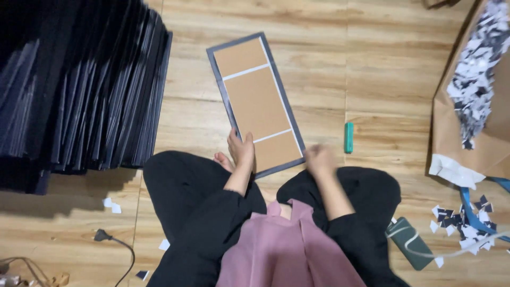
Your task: Manually assembling folders by smoothing down the edges of cardboard components using a small hand tool to ensure proper adhesion.
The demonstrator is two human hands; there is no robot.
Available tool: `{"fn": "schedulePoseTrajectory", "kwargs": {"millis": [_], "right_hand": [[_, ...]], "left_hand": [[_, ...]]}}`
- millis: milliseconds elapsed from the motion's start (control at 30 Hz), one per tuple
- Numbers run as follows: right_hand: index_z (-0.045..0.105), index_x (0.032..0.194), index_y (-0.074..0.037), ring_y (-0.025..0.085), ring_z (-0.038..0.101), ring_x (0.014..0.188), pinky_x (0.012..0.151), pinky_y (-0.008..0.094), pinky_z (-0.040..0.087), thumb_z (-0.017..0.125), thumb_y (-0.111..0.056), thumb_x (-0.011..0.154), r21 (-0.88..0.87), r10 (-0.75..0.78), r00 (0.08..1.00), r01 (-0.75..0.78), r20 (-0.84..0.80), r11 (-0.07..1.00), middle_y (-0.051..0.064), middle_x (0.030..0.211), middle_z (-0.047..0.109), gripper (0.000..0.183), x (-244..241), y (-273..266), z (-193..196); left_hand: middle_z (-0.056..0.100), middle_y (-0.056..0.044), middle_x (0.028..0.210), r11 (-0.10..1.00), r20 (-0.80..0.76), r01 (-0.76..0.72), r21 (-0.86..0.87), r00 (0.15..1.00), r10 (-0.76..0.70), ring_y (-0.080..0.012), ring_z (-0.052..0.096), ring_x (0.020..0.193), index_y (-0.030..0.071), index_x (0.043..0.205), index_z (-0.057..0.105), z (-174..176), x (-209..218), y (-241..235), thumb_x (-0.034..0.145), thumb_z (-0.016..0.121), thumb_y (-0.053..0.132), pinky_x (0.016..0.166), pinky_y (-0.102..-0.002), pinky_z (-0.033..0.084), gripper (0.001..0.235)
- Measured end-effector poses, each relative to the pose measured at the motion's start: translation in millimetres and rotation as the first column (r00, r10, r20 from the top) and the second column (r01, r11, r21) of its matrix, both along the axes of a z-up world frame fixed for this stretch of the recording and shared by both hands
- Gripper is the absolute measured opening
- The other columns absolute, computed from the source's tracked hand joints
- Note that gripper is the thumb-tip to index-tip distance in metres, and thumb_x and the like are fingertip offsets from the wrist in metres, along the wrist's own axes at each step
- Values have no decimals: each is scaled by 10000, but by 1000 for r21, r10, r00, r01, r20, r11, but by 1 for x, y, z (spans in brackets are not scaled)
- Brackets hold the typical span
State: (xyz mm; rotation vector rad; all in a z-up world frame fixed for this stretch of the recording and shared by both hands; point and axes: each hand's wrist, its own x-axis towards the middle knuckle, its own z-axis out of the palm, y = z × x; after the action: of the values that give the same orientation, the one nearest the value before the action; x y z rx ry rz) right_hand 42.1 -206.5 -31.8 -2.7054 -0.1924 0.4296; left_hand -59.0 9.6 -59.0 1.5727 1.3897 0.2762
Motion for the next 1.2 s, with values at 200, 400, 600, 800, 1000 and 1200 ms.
{"fn": "schedulePoseTrajectory", "kwargs": {"millis": [200,400,600,800,1000,1200], "right_hand": [[494,1027,27,291,634,611,447,380,554,655,-135,762,561,-112,827,467,-552,683,161,827,566,350,25,-5,-37],[439,1191,-43,193,592,477,424,305,575,565,-35,760,735,78,763,583,-642,346,75,802,508,449,9,-4,23],[464,1238,-107,209,629,562,587,377,583,573,-204,743,843,303,787,515,-538,157,70,610,524,516,-5,-4,65],[431,1152,-153,198,607,734,640,316,546,465,-497,880,728,19,728,685,-685,-19,75,867,580,440,29,-26,11],[492,1040,-151,127,506,654,564,265,427,526,-509,803,691,117,699,715,-705,-109,35,813,540,431,15,-17,39],[491,1056,-130,318,474,993,865,441,370,536,-640,657,661,304,715,698,-629,-274,182,1098,485,649,2,-13,94]], "left_hand": [[491,-68,976,925,425,37,-377,894,138,-158,517,778,49,1322,327,12,-10,14,803,572,293,671,-233,448,624],[519,-130,1053,569,-61,631,528,696,-715,-339,479,1049,89,1054,569,174,-29,-86,511,712,517,919,-483,307,706],[581,29,666,-90,-559,601,794,664,-496,-165,625,583,225,892,576,79,13,-75,736,620,219,469,-316,492,162],[606,33,612,1,-424,550,835,644,-637,-202,659,614,271,777,599,318,33,-10,808,567,207,482,-361,516,78],[643,-167,914,381,-53,622,684,564,-824,-207,661,636,-11,1191,507,475,1,41,871,598,167,465,-253,545,377],[606,-123,688,282,-61,563,777,513,-856,-181,621,509,-38,1043,634,509,-35,47,1021,619,168,318,-240,482,208]]}}
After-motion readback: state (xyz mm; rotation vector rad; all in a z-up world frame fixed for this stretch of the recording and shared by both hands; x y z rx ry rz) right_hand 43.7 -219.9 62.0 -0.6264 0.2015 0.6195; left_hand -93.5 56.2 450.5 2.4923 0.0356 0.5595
